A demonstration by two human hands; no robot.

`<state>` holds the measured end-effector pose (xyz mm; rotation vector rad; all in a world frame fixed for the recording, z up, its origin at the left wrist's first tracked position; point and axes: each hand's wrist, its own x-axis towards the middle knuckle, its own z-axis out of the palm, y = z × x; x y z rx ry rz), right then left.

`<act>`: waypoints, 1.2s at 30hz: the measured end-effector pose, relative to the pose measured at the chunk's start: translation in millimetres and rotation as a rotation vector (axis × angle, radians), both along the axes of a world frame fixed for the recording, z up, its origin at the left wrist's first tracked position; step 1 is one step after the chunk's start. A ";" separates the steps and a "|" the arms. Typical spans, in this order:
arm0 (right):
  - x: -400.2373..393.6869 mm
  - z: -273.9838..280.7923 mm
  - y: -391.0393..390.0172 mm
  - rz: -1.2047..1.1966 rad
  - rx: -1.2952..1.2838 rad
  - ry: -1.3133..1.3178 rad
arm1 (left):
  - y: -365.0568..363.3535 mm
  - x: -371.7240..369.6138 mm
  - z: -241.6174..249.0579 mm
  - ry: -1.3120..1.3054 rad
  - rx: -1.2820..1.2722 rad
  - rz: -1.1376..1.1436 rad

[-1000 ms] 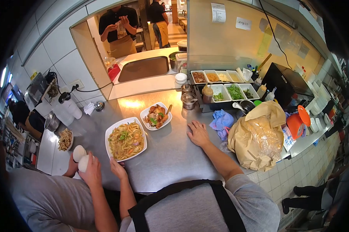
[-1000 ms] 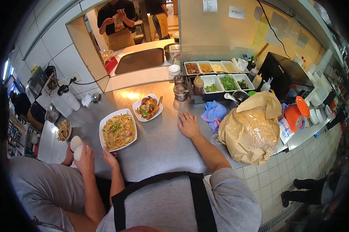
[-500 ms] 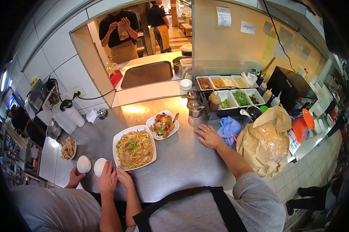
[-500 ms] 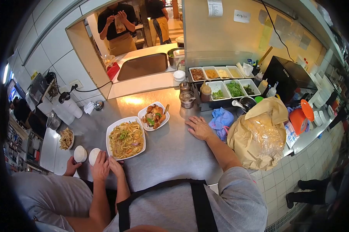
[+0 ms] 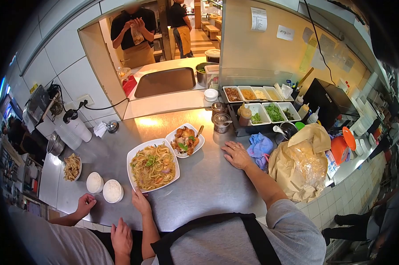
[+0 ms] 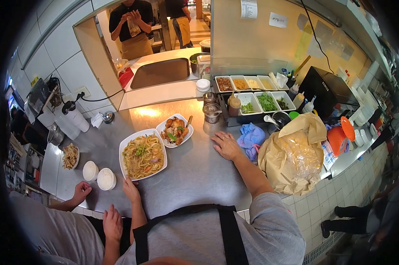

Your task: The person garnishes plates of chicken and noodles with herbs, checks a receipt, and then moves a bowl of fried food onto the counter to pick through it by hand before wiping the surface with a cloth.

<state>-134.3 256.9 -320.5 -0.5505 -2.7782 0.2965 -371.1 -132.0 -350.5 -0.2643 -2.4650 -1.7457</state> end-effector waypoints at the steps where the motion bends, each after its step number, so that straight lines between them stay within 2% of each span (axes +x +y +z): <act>1: -0.5 0.7 -0.2 0.001 -0.002 -0.003 | -0.1 0.8 0.9 0.007 -0.006 0.000; 5: 1.1 0.3 -0.9 -0.013 0.020 -0.011 | -2.7 -1.7 -9.9 0.017 0.001 0.002; 8: 0.2 -4.0 0.8 -0.023 0.023 -0.002 | 3.4 7.0 8.0 0.053 0.017 -0.005; 14: 0.2 -5.1 1.8 -0.045 0.013 0.019 | 6.4 10.9 14.5 0.037 0.044 0.007; 20: 0.8 -2.8 0.1 -0.064 0.010 0.004 | 1.1 7.8 4.5 0.043 0.007 -0.007; 27: 0.9 -2.3 -0.3 -0.058 0.020 0.014 | 0.8 8.9 7.4 -0.039 -0.023 0.005; 33: 1.1 -2.8 -1.1 -0.042 0.039 0.063 | -0.7 7.8 1.5 -0.028 0.127 -0.048; 36: -1.2 -4.0 0.1 -0.032 0.076 0.079 | -1.6 15.0 7.4 -0.221 0.347 -0.091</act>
